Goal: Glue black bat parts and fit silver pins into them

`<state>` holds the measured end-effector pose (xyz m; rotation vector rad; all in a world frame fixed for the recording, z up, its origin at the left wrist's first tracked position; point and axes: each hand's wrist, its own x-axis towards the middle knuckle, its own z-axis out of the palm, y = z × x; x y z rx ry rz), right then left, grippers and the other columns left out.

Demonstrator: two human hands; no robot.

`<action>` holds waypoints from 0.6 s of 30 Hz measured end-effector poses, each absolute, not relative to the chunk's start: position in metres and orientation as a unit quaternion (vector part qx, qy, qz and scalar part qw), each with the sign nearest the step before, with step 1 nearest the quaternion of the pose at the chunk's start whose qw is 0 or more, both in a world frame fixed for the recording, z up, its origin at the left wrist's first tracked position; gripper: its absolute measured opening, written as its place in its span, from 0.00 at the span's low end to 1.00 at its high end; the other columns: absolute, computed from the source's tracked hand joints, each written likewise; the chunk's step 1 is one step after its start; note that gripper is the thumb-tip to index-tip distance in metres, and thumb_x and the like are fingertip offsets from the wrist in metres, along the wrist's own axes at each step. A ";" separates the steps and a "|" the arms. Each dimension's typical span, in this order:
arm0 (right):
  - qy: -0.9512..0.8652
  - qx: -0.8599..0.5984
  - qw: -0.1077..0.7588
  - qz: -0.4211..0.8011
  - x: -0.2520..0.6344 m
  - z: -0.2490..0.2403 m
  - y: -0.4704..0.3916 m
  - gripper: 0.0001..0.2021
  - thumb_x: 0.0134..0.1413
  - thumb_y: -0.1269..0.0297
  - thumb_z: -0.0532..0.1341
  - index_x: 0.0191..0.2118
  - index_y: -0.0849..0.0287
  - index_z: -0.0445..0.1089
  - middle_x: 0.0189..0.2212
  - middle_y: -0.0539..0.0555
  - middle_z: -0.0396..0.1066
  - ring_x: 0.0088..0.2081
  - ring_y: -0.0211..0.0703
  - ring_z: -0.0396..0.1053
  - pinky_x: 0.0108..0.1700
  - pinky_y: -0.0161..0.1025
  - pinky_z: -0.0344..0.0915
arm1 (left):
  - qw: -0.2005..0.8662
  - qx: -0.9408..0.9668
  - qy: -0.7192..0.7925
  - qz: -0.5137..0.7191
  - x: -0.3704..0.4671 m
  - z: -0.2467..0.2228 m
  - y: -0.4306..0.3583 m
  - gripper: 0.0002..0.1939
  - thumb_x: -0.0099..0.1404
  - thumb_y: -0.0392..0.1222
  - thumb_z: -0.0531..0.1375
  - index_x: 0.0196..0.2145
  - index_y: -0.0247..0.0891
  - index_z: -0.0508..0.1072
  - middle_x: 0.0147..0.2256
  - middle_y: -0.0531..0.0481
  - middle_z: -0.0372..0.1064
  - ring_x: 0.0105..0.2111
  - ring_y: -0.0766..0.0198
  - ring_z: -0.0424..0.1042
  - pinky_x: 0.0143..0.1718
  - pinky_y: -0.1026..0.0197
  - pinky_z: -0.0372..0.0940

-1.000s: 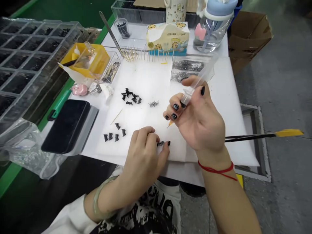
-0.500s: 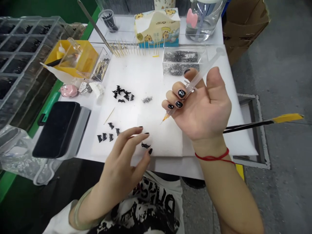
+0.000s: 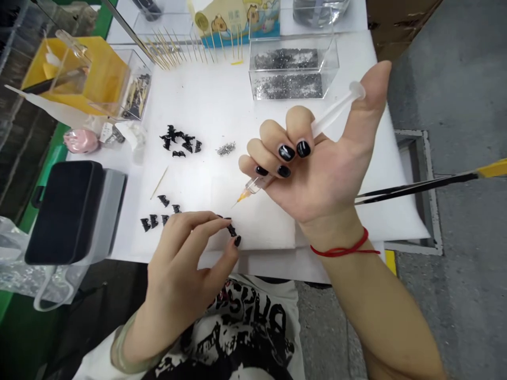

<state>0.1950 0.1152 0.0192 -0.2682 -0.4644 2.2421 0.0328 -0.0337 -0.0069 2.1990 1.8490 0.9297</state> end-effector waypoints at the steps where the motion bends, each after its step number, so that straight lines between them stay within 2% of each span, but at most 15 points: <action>1: -0.174 -0.108 0.416 0.886 0.195 0.019 0.115 0.38 0.48 0.21 0.22 0.19 0.54 0.34 0.18 0.48 0.47 0.21 0.39 0.46 0.30 0.42 0.56 | 0.072 0.737 0.601 0.301 0.033 -0.006 -0.031 0.10 0.65 0.27 0.62 0.45 0.30 0.74 0.39 0.41 0.71 0.40 0.53 0.70 0.40 0.52 0.69; 5: -0.151 -0.093 0.452 0.874 0.196 0.019 0.116 0.37 0.50 0.21 0.24 0.19 0.52 0.36 0.18 0.47 0.44 0.21 0.39 0.45 0.29 0.42 0.54 | 0.109 0.756 0.577 0.291 0.034 -0.003 -0.024 0.11 0.67 0.27 0.61 0.47 0.27 0.75 0.41 0.39 0.71 0.39 0.53 0.67 0.38 0.52 0.67; 10: -0.162 -0.089 0.441 0.878 0.203 0.018 0.119 0.36 0.51 0.22 0.22 0.20 0.52 0.34 0.18 0.47 0.44 0.20 0.38 0.43 0.27 0.41 0.54 | 0.137 0.739 0.585 0.305 0.032 -0.004 -0.023 0.13 0.67 0.29 0.62 0.50 0.25 0.74 0.43 0.38 0.69 0.44 0.54 0.70 0.44 0.54 0.69; 15: -0.161 -0.174 0.417 0.877 0.199 0.020 0.117 0.36 0.53 0.23 0.23 0.21 0.54 0.35 0.14 0.46 0.42 0.16 0.34 0.41 0.20 0.38 0.47 | 0.141 0.732 0.587 0.317 0.028 -0.003 -0.023 0.08 0.65 0.28 0.63 0.43 0.26 0.76 0.41 0.39 0.70 0.43 0.57 0.72 0.44 0.56 0.70; 18: -0.138 -0.248 0.413 0.865 0.191 0.023 0.112 0.37 0.55 0.24 0.24 0.22 0.55 0.40 0.12 0.44 0.40 0.13 0.33 0.40 0.16 0.36 0.44 | 0.140 0.731 0.587 0.318 0.025 -0.002 -0.021 0.05 0.64 0.27 0.64 0.40 0.27 0.76 0.40 0.40 0.70 0.42 0.58 0.73 0.42 0.58 0.70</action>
